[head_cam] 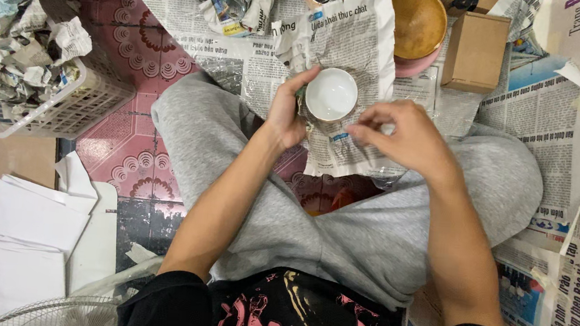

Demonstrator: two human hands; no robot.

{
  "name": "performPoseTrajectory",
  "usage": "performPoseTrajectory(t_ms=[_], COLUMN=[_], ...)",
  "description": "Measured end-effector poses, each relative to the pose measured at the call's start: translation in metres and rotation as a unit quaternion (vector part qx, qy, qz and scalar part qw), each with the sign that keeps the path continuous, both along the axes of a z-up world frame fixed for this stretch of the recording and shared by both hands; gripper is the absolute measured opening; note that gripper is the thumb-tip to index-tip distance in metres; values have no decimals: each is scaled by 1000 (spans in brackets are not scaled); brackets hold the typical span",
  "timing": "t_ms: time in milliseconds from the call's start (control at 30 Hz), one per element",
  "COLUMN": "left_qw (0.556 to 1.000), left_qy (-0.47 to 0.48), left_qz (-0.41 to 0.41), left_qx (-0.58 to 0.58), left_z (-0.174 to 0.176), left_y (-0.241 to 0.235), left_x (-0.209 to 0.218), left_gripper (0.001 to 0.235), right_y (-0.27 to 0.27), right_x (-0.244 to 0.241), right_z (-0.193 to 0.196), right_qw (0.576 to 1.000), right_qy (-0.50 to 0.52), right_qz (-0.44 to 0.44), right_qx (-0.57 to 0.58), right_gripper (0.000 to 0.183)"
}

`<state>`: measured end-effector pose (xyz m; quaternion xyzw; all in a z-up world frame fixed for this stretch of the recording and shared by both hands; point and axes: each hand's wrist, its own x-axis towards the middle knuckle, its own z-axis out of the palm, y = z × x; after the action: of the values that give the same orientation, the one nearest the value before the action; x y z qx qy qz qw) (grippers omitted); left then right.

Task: The person sits cross-legged on a newspaper-covered floor and repeatedly folds small pieces of newspaper into compact bundles. They place the folded bundles into a small container and continue folding additional pieces.

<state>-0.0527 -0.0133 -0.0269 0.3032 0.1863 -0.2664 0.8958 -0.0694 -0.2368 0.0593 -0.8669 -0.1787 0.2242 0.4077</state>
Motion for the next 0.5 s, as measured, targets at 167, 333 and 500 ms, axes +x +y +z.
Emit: performPoseTrajectory(t_ms=[167,333,500], left_qw=[1000,999,990], left_qy=[-7,-16,39], left_qz=[-19,-32,-74], left_qx=[-4,-9,111], left_z=[-9,-5,-1], left_y=[-2,-5,2], left_x=[-2,-3,3], left_gripper=[44,44,48], right_y=[6,15,13], right_x=[-2,2,6], right_z=[0,-4,-11], right_qw=[982,988,986], right_qy=[-41,-14,-23], right_qz=[-172,-149,-150], right_qx=[60,-26,-68], right_gripper=[39,47,42])
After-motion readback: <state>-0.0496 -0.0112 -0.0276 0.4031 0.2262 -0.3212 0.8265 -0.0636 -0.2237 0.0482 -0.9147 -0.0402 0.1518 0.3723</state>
